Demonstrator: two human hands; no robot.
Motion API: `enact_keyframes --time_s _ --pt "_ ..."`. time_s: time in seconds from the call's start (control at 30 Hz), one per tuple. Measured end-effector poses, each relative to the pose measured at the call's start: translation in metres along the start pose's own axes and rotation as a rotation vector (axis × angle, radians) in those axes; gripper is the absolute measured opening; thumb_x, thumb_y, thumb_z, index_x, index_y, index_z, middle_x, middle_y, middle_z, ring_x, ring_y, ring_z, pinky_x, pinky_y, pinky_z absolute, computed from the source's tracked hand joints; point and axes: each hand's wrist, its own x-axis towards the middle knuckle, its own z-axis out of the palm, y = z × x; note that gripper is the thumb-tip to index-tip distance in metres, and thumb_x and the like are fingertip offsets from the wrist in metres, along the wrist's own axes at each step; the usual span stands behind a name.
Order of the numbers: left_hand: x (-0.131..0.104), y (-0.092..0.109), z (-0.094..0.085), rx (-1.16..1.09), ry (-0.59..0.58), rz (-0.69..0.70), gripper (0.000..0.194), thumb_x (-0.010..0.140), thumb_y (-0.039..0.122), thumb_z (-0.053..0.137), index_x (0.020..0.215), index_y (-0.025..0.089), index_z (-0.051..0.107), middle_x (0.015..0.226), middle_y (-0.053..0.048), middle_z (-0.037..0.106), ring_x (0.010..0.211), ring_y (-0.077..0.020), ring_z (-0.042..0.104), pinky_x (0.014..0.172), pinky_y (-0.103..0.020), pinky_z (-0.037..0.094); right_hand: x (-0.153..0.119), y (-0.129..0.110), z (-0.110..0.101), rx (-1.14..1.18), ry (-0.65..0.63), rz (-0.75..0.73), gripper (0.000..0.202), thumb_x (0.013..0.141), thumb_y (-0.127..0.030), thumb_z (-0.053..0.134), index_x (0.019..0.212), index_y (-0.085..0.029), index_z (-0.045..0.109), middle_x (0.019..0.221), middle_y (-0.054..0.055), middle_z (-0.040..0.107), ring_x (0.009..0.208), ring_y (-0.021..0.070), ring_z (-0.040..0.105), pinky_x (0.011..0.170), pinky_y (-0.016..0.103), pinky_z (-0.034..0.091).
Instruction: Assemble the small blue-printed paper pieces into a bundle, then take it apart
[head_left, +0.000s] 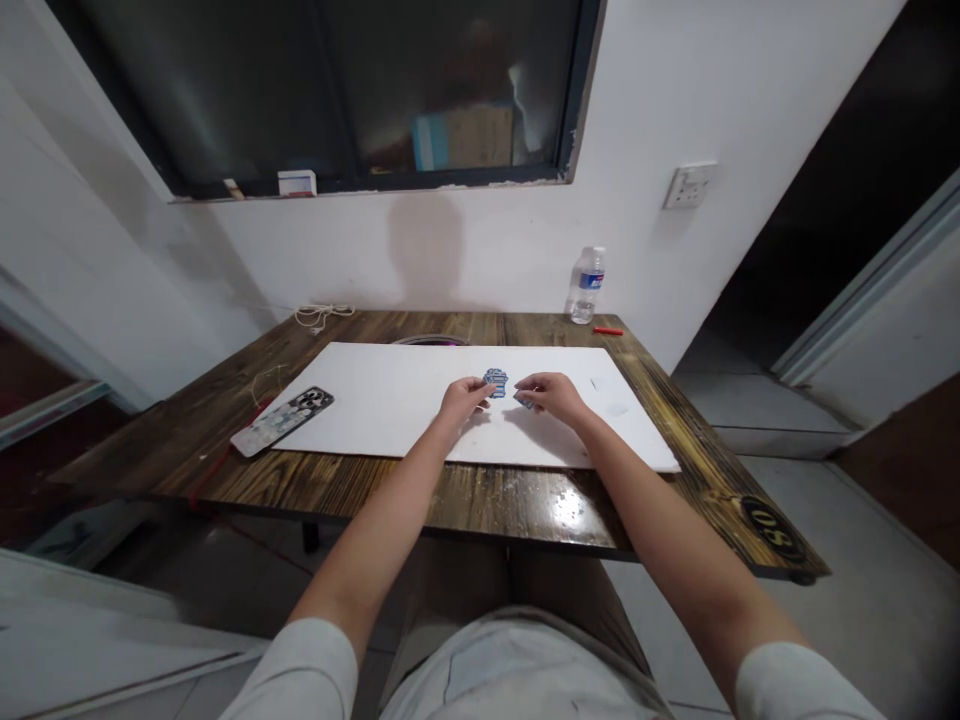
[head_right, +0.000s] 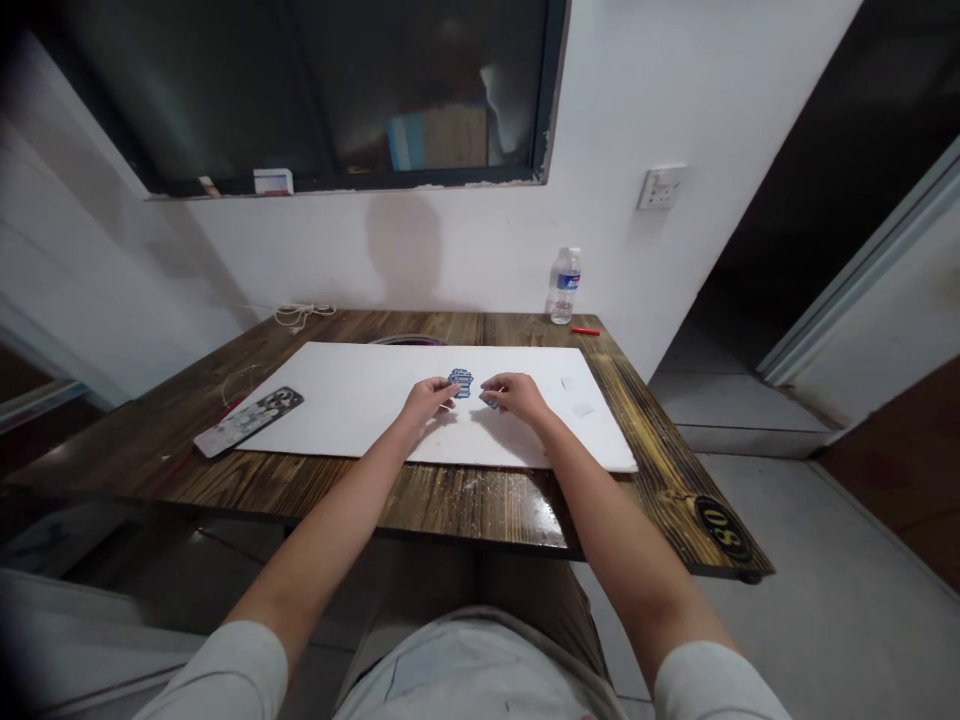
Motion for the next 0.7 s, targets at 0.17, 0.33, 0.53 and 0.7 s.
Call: enact_keyframes --time_s 0.17,0.33,0.53,0.7 --pt "-0.002 0.001 0.000 0.022 -0.012 -0.005 0.032 0.060 0.038 0.080 0.072 0.016 0.061 0.067 -0.001 0.063 0.055 -0.0103 0.056 0.052 -0.022 0.040 -0.005 -0.014 0.017 0.458 0.007 0.058 0.053 0.052 -0.058 0.083 0.079 -0.015 0.069 0.065 0.003 0.068 0.050 0.0147 0.062 0.052 0.028 0.052" --pt "-0.003 -0.001 -0.001 0.080 -0.062 0.022 0.032 0.062 0.040 0.079 0.072 0.015 0.061 0.065 -0.001 0.062 0.057 -0.0116 0.058 0.053 -0.022 0.040 -0.008 -0.015 0.025 0.453 0.074 0.087 0.052 0.052 -0.061 0.083 0.069 -0.016 0.062 0.049 -0.001 0.060 0.045 0.0137 0.059 0.047 0.024 0.047" --pt "0.000 -0.005 -0.002 0.139 -0.118 0.057 0.036 0.062 0.045 0.079 0.074 0.015 0.063 0.067 -0.003 0.064 0.059 -0.0126 0.059 0.052 -0.022 0.040 -0.010 -0.016 0.026 0.398 0.234 0.027 0.047 0.058 -0.060 0.080 0.064 -0.018 0.059 0.042 -0.005 0.052 0.039 0.0086 0.045 0.043 0.022 0.036" --pt "0.000 -0.003 -0.003 0.170 -0.163 0.088 0.038 0.061 0.047 0.079 0.073 0.015 0.062 0.067 -0.002 0.065 0.058 -0.0121 0.058 0.054 -0.023 0.041 -0.010 -0.018 0.028 0.477 0.193 0.004 0.047 0.058 -0.058 0.081 0.065 -0.019 0.056 0.048 -0.003 0.057 0.040 0.0086 0.045 0.042 0.022 0.034"
